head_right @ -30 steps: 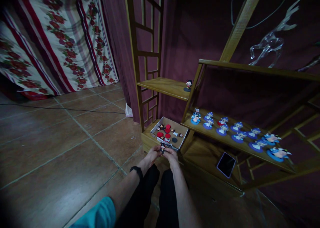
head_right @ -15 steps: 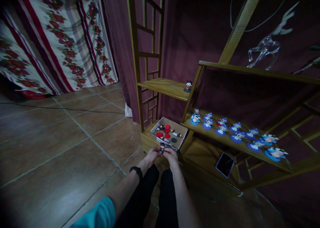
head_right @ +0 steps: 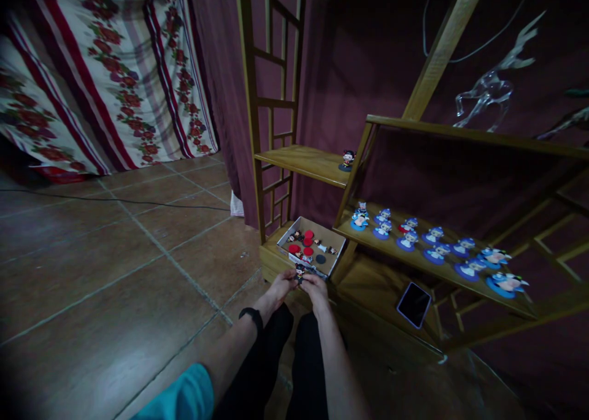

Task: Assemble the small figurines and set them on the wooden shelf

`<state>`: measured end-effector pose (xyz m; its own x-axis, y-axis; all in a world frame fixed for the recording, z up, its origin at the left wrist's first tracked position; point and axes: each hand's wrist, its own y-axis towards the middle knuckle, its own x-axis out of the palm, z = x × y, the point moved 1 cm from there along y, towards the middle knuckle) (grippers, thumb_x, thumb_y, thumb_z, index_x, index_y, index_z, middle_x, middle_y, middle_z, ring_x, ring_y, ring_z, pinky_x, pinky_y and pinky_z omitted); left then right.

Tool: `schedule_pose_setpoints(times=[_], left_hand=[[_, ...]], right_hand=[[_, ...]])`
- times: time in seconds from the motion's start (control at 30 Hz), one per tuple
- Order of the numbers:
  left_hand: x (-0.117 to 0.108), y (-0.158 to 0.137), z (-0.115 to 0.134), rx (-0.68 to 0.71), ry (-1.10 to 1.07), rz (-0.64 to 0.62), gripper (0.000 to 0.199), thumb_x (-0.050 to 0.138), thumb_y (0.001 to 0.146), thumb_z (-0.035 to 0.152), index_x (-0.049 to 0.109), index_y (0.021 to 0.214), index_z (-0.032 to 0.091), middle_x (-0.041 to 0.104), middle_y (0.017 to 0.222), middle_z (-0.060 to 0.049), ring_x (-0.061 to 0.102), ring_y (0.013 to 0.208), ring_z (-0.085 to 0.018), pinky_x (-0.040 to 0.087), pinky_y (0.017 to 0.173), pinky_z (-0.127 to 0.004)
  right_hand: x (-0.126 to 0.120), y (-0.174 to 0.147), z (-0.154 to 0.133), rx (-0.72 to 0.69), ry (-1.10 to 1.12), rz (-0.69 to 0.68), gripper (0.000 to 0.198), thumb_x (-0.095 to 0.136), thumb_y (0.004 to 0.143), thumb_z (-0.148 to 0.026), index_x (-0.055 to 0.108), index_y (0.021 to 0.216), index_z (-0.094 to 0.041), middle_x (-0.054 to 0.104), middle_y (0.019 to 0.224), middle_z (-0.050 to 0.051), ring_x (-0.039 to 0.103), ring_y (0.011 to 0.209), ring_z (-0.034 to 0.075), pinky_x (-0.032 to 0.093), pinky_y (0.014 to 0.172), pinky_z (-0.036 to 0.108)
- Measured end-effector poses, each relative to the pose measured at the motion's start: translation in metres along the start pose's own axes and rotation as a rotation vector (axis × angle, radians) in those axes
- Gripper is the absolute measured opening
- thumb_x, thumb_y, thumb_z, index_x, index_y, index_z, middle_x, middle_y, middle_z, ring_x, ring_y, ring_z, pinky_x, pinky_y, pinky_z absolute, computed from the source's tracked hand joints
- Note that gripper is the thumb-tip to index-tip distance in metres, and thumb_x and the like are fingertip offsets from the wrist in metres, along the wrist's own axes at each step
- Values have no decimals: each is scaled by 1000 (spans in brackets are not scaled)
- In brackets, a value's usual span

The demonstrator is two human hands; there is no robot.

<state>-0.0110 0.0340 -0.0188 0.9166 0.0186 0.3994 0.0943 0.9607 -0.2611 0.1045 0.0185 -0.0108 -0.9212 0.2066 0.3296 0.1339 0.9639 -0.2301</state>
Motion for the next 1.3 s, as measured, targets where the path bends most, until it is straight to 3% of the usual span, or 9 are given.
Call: schedule_pose_setpoints(times=[0.3, 0.67, 1.3], left_hand=[[2, -2, 5, 5, 37, -52, 35, 51, 54, -4, 63, 84, 12, 62, 73, -3, 52, 62, -10, 35, 56, -19], [1, 1, 5, -23, 67, -48, 22, 57, 57, 1, 64, 74, 11, 59, 60, -1, 50, 55, -9, 36, 56, -21], [2, 4, 1, 12, 99, -53, 24, 57, 53, 0, 66, 73, 10, 60, 59, -1, 49, 52, -8, 35, 54, -20]], right_hand=[[1, 3, 2, -4, 19, -34, 32, 78, 39, -27, 67, 67, -15, 68, 65, 3, 63, 67, 19, 49, 71, 34], [-2, 8, 4, 11, 15, -40, 32, 77, 40, -27, 68, 69, -16, 69, 68, 3, 64, 69, 20, 49, 72, 34], [-6, 7, 2, -4, 28, -17, 25, 74, 45, -23, 68, 68, -16, 69, 74, 4, 63, 71, 18, 50, 74, 35]])
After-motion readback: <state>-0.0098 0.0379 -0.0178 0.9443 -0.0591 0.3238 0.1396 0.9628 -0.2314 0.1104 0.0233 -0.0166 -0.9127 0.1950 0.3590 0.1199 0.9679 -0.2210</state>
